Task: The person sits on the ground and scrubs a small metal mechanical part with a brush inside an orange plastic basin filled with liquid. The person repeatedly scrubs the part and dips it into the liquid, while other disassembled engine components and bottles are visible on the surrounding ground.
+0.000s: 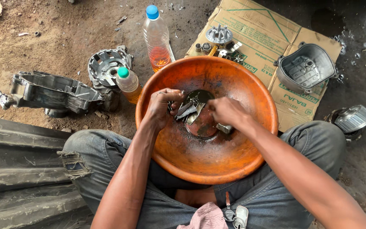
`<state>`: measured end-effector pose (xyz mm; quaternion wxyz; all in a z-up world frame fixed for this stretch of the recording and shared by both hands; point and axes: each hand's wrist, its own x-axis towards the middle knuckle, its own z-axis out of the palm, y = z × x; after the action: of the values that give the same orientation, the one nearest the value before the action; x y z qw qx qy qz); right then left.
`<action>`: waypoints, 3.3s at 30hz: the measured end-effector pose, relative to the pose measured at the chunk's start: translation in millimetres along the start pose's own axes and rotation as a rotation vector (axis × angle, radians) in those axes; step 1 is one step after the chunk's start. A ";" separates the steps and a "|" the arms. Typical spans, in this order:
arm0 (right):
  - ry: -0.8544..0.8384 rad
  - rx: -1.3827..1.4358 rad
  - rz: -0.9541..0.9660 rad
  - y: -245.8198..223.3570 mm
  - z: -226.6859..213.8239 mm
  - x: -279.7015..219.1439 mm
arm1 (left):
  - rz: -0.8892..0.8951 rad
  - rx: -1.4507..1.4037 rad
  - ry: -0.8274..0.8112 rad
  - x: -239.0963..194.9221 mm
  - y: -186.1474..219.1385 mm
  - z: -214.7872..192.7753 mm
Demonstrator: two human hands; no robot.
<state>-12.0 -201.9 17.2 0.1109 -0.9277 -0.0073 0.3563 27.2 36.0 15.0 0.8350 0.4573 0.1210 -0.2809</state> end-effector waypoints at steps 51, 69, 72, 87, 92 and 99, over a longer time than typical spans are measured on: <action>0.202 1.501 -0.467 -10.0 -7.6 -5.5 | -0.118 0.136 -0.088 -3.5 -36.4 14.6; 0.418 1.500 -0.453 -30.9 4.1 -9.9 | 0.031 0.200 0.078 -6.5 -41.3 27.3; 0.438 1.539 -0.420 -30.6 3.3 -9.6 | 0.050 0.126 0.041 -3.7 -42.0 27.4; 0.438 1.573 -0.379 -36.2 2.5 -13.9 | 0.068 0.042 0.033 4.2 -47.5 22.5; 0.315 1.347 -0.197 -14.9 -1.1 1.1 | -0.029 -0.012 -0.005 -4.7 -35.0 23.5; -0.158 0.258 0.062 -11.7 11.6 4.7 | -0.049 -0.097 0.024 -0.9 -28.0 16.9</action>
<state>-15.4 -187.7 8.1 0.2174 -0.8746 0.0584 0.4294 9.3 10.3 5.3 0.8476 0.4166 0.1555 -0.2895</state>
